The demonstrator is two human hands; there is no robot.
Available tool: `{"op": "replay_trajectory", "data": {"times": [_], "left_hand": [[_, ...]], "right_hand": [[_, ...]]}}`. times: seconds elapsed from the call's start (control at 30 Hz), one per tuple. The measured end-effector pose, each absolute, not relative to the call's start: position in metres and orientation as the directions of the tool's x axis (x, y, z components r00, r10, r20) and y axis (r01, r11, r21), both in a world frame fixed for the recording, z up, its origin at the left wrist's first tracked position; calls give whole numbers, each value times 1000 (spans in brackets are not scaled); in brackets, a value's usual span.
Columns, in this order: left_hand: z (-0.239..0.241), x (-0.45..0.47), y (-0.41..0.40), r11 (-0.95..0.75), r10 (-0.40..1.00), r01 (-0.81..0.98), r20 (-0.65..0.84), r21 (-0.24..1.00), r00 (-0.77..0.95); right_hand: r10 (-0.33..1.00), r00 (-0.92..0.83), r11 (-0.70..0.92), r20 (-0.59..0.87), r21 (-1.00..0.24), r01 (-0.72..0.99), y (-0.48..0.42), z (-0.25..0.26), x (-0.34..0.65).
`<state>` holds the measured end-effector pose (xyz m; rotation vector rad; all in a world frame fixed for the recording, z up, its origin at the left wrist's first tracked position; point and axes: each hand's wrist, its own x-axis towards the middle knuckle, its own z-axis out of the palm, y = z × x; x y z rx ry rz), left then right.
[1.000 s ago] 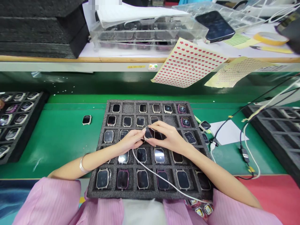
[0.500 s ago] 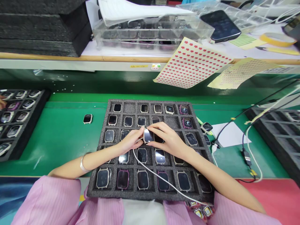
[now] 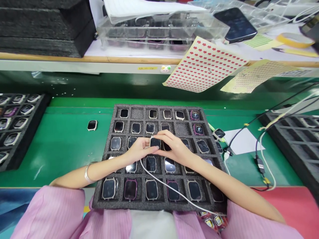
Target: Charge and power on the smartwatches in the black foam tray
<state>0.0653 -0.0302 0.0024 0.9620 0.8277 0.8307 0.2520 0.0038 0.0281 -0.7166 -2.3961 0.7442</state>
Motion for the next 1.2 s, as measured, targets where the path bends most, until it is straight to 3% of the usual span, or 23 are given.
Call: {"op": "replay_trajectory", "data": {"times": [0.13, 0.27, 0.4, 0.53, 0.73, 0.9, 1.1, 1.2], "left_hand": [[9, 64, -32, 358, 866, -266, -211, 895, 454], [17, 61, -33, 398, 811, -262, -204, 879, 549], [20, 59, -33, 411, 779, -233, -206, 881, 592], [17, 57, -33, 412, 760, -177, -230, 894, 608], [23, 57, -34, 318, 782, -136, -178, 938, 597], [26, 61, -33, 180, 859, -166, -73, 969, 506], [15, 64, -33, 209, 894, -202, -104, 957, 436], [10, 64, -32, 235, 886, -166, -141, 958, 441]], "right_hand": [[640, -680, 588, 358, -797, 134, 7, 24, 252], [679, -665, 339, 309, -936, -88, 8, 21, 253], [680, -686, 152, 259, -965, -214, 6, 22, 251], [675, -695, 88, 248, -962, -259, 4, 22, 250], [640, -715, 189, 282, -960, -208, 8, 24, 254], [625, -729, 380, 279, -925, -29, 9, 30, 259], [610, -732, 529, 302, -844, 93, 6, 31, 256], [608, -725, 635, 325, -746, 198, 2, 31, 253]]}}
